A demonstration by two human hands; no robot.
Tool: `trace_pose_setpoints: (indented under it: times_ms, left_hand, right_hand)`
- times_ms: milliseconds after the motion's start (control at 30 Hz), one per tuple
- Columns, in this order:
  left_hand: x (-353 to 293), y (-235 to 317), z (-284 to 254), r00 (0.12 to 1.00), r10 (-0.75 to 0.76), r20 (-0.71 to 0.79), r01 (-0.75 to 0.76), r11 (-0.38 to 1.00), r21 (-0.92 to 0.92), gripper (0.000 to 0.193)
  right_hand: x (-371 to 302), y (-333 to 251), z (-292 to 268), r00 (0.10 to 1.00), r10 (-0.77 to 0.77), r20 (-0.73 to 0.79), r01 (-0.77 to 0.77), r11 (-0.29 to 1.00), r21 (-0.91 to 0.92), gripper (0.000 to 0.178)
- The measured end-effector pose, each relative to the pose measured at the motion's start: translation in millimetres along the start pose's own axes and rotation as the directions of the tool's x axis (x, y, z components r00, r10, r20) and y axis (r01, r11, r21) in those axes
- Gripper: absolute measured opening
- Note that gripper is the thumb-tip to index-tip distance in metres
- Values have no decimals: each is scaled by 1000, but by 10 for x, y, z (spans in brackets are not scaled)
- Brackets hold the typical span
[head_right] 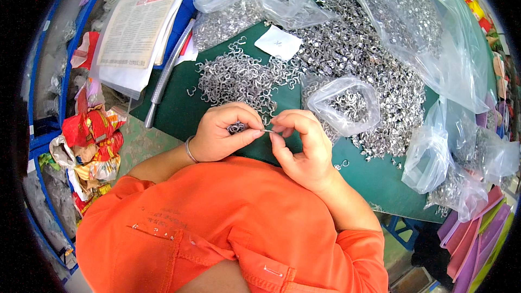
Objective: The person sits at a green workbench and repeatedly picks up small silver metal hooks and rings, linking them together by hand. The person places the assembled pieces onto a growing pile on the table while handling loose parts from plastic bags.
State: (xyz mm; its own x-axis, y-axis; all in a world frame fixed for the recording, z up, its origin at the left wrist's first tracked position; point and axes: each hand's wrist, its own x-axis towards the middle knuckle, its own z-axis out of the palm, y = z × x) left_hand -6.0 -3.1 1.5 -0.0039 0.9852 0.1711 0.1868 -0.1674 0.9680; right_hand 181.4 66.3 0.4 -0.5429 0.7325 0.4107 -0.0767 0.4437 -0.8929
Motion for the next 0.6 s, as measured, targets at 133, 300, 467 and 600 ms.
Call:
trace_pose_setpoints:
  times_ms: [133,300,467,600]
  left_hand:
    - [27,80,-4,997,-60,44,62,997,-43,10]
    - [10,20,-8,997,61,-43,-63,997,-38,6]
    - [-52,-5,-29,991,-109,-75,99,987,-123,3]
    - [30,42,30,1000,-28,-1,28,995,-95,5]
  right_hand:
    - [13,-50,-14,1000,-7,12,8,998,-65,34]
    - [238,-268,-249,964,-257,72,266,921,-283,24]
    - [233,-261,-443,994,-67,-91,32,940,-338,21]
    - [216,-301,-180,967,-11,255,70,972,-224,23]
